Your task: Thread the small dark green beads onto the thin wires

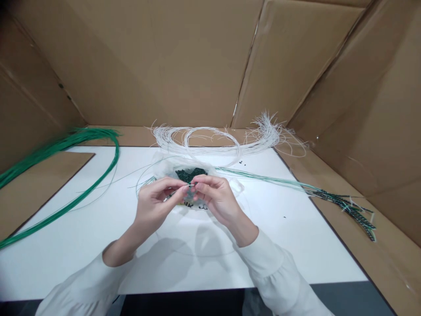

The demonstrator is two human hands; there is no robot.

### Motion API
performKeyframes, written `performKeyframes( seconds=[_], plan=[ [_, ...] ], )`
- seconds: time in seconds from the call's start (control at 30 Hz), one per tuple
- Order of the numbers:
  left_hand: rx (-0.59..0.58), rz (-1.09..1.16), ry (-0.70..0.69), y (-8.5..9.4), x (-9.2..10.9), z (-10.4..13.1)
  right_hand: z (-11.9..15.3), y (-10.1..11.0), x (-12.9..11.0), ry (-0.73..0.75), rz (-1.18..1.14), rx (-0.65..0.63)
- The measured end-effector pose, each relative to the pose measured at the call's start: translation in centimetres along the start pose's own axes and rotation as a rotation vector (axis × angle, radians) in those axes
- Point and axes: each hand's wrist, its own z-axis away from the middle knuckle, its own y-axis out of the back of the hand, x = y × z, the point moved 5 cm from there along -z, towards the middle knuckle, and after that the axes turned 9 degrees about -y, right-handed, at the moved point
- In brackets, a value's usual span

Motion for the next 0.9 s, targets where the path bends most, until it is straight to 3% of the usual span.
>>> performKeyframes(
  seconds=[0.23, 0.9],
  plan=[
    [-0.007, 0.000, 0.001, -0.01, 0.14, 0.10, -0.09, -0.19, 0.70, -0.074, -0.051, -0.031],
    [-0.005, -0.080, -0.064, 0.15, 0.46, -0.27, -0.18, -0.05, 0.52, -0.035, -0.021, -0.004]
  ],
)
